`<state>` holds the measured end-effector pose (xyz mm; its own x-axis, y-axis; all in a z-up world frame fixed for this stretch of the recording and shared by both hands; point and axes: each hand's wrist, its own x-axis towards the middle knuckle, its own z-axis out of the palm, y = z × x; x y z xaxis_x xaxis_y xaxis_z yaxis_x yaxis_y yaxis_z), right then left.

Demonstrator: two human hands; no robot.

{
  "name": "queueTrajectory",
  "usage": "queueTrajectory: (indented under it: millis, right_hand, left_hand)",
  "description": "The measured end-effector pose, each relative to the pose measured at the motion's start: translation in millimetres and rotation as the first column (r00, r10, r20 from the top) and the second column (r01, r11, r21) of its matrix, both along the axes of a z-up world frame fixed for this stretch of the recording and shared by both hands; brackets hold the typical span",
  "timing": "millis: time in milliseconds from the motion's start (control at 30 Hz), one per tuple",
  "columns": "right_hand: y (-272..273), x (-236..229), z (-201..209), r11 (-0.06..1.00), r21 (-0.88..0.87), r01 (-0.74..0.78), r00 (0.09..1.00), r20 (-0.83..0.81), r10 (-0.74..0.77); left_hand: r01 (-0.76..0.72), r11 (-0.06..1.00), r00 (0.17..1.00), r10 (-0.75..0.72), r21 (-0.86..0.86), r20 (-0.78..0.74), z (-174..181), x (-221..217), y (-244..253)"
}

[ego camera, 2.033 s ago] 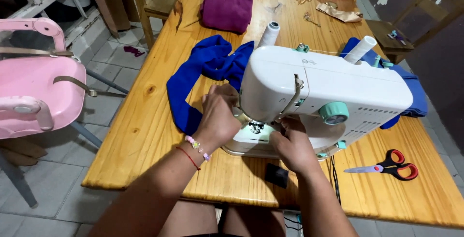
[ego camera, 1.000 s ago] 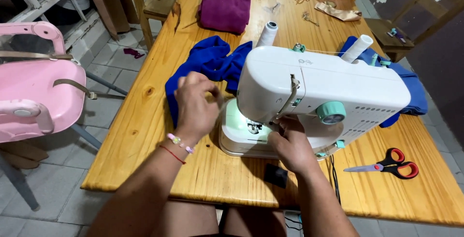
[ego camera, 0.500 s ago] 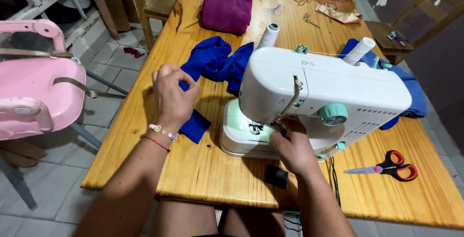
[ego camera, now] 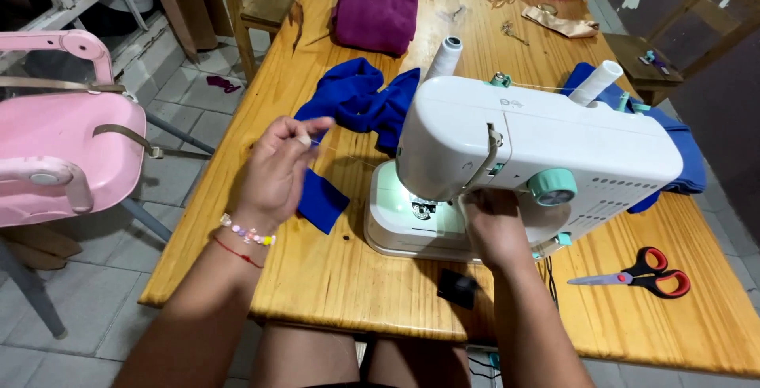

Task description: Threading a sewing machine and sewing a long strip of blue fabric.

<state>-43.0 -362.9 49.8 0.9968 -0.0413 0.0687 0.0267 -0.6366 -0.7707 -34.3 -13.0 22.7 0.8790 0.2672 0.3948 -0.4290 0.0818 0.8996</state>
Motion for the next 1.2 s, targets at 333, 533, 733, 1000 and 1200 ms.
queueTrajectory:
  millis: [333, 533, 733, 1000, 1200]
  right_hand:
    - [13.7, 17.3, 0.1, 0.951, 0.259, 0.166, 0.986, -0.011, -0.169]
    - [27.0, 10.9, 13.0, 0.804, 0.548, 0.228, 0.964, -0.011, -0.266]
    - [36.9, 4.9, 26.1, 0.570, 0.781, 0.257, 0.932, -0.043, -0.361]
    - [5.0, 38.6, -38.2, 0.404, 0.873, 0.273, 0.905, -0.091, -0.415]
    - [12.7, 21.9, -16.9, 0.426, 0.869, 0.250, 0.916, -0.069, -0.395]
  left_hand:
    - [0.314, 0.945, 0.937, -0.293, 0.090, -0.193, 32.6, -33.4, -62.8]
    - [0.042, 0.528, 0.999, -0.023, 0.848, -0.035, 28.9, -43.7, -80.1]
    - [-0.049, 0.429, 0.995, -0.057, 0.902, 0.081, 21.1, -51.2, -94.6]
    - [-0.096, 0.457, 0.968, -0.164, 0.884, 0.190, 8.1, -55.8, -111.8]
    - [-0.154, 0.419, 0.968, -0.116, 0.895, 0.221, 13.2, -53.3, -105.6]
